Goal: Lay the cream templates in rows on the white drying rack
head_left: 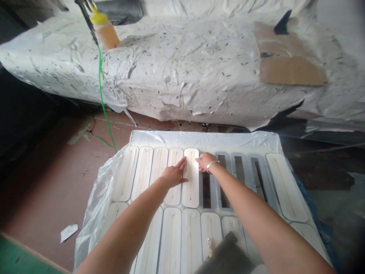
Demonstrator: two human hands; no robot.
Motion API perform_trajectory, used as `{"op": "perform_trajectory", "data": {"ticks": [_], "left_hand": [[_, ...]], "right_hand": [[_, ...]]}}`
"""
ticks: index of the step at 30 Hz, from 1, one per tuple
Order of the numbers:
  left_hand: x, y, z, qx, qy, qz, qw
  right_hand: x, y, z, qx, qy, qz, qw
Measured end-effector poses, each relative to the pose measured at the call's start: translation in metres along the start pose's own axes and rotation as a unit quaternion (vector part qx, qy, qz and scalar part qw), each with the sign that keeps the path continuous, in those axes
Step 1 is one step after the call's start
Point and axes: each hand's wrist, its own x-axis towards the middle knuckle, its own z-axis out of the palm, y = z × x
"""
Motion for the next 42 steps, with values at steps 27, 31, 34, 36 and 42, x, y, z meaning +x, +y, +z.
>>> {"op": "perform_trajectory", "data": {"ticks": [27, 31, 34, 36, 42], "left_hand": [[-0.001, 0.015, -0.003, 0.018, -0.039, -0.031, 0.999], [-0.002, 0.021, -0.007, 0.039, -0.070, -0.054, 0.995], [-0.002, 0.023, -0.008, 0.041, -0.089, -0.061, 0.993], [-0.001, 0.022, -0.007, 0.031, -0.092, -0.057, 0.994], [0.003, 0.023, -0.017, 0.043, -0.077, -0.052, 0.995]], "right_hand": [[-0.041, 0.001, 0.068, -0.231, 0.172, -0.242, 0.927], [-0.100, 0.047, 0.068, -0.151, 0.141, -0.258, 0.944], [-0.168, 0.098, 0.080, -0.083, 0.155, -0.264, 0.948], [-0.214, 0.131, 0.099, -0.087, 0.131, -0.294, 0.943], [-0.287, 0.193, 0.146, -0.146, 0.156, -0.316, 0.925]]}}
